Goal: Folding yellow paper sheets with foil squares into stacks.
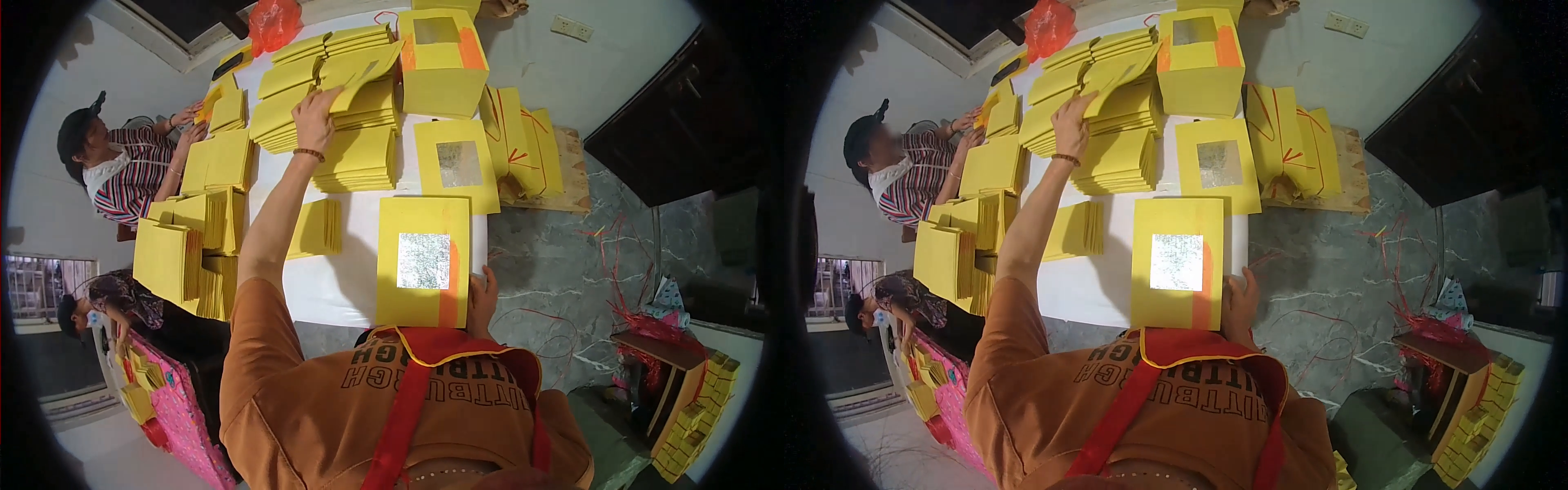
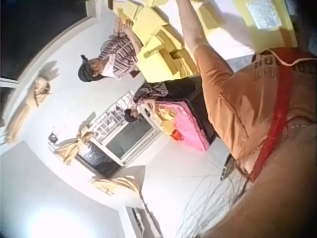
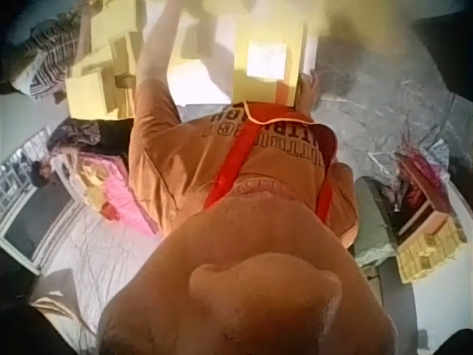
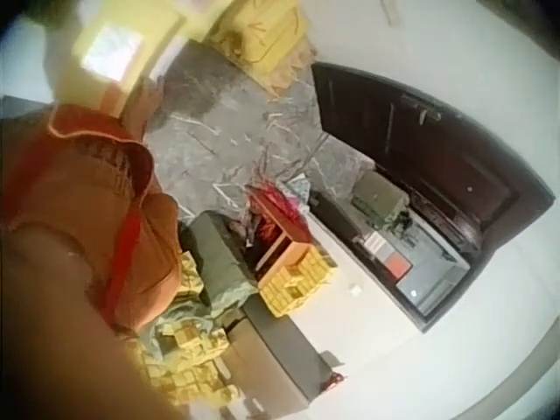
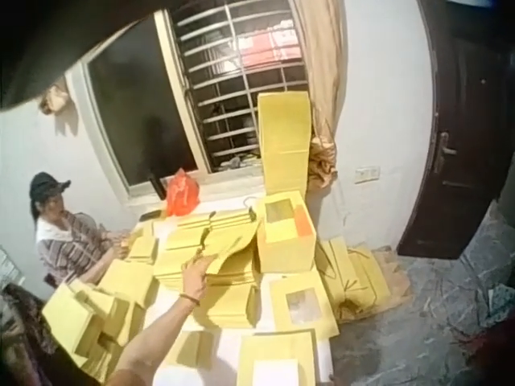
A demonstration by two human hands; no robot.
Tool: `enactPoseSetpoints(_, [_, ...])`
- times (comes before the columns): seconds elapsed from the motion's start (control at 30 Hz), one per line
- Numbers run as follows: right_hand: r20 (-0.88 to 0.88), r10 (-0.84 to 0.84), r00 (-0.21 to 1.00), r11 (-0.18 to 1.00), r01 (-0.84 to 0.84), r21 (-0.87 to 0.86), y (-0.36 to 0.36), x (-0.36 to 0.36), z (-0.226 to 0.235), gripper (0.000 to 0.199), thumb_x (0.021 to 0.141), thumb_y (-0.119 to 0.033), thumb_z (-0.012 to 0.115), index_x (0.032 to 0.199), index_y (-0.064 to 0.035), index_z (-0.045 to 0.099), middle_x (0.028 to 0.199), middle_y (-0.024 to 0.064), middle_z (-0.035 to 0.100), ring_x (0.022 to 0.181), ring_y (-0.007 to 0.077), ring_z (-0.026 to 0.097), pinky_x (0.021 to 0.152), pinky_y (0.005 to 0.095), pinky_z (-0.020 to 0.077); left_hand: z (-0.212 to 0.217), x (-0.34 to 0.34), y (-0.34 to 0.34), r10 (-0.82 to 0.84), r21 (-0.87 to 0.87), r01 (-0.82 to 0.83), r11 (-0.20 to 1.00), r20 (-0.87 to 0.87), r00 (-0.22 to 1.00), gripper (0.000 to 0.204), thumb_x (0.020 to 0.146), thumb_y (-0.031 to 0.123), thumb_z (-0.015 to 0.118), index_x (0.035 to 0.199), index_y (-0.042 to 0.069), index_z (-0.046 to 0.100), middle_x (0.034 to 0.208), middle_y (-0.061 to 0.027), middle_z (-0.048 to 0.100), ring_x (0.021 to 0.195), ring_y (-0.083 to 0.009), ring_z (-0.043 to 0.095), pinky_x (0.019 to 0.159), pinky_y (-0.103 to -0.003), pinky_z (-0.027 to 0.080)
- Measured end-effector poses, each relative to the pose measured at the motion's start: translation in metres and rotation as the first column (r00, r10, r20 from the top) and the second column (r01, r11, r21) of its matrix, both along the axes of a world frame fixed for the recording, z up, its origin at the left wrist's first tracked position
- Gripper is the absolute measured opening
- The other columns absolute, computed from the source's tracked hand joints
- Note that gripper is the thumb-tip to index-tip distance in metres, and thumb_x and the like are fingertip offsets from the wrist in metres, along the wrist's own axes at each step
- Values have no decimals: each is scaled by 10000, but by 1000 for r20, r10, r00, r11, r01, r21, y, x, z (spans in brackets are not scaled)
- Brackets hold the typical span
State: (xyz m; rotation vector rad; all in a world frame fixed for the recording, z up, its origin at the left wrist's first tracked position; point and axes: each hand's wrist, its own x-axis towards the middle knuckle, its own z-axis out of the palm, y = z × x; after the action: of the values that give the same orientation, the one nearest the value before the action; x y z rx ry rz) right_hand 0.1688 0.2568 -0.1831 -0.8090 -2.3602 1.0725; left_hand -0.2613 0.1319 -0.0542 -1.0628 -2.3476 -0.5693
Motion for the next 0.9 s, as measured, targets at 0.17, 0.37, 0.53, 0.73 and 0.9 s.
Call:
enactPoseSetpoints(0.17, [-4, 15, 1000, 1000, -15, 12, 3, -1, -10, 230, 786, -60, 537, 1015, -48, 556, 1236, 174, 421, 1122, 357, 397, 918, 420, 337, -19, 38, -10, -45, -143, 31, 989, -93, 995, 516, 664, -6, 532, 1133, 208, 537, 1093, -7, 560, 1023, -228, 482, 848, -396, 326])
enactPoseSetpoints(0.37, [-24, 19, 1000, 1000, -19, -15, 1, -1, -6, 224, 787, -64, 519, 1005, -59, 568, 1240, 173, 413, 1124, 355, 394, 924, 416, 329, -26, 71, -8, 34, -221, -28, 975, 21, 999, 444, 699, 38, 547, 1115, 193, 539, 1073, -7, 566, 987, -208, 494, 805, -380, 348])
enactPoseSetpoints(0.53, [-10, 17, 1000, 1000, -17, -6, 1, 0, -7, 226, 777, -46, 511, 994, -61, 572, 1232, 177, 410, 1121, 358, 389, 925, 412, 324, -36, 81, -3, 63, -240, -35, 970, 110, 992, 385, 741, 115, 572, 1118, 183, 538, 1080, -15, 565, 991, -221, 499, 783, -388, 368])
enactPoseSetpoints(0.73, [-60, 25, 998, 997, -30, -71, 5, 0, -21, 252, 771, -26, 499, 1008, -68, 573, 1249, 179, 386, 1136, 365, 364, 935, 411, 313, -31, 104, 10, 32, -140, -27, 990, 35, 999, 416, 783, 278, 588, 1176, 170, 503, 1216, -101, 466, 1088, -296, 427, 880, -402, 320])
enactPoseSetpoints(0.9, [-69, 65, 995, 984, -75, -160, 12, 0, -14, 257, 778, -20, 496, 1018, -69, 575, 1260, 172, 368, 1154, 349, 343, 940, 394, 310, -22, 156, -8, -252, 75, 242, 967, 206, 945, 427, 838, 277, 542, 1207, 75, 471, 1257, -167, 412, 1123, -318, 400, 931, -414, 298])
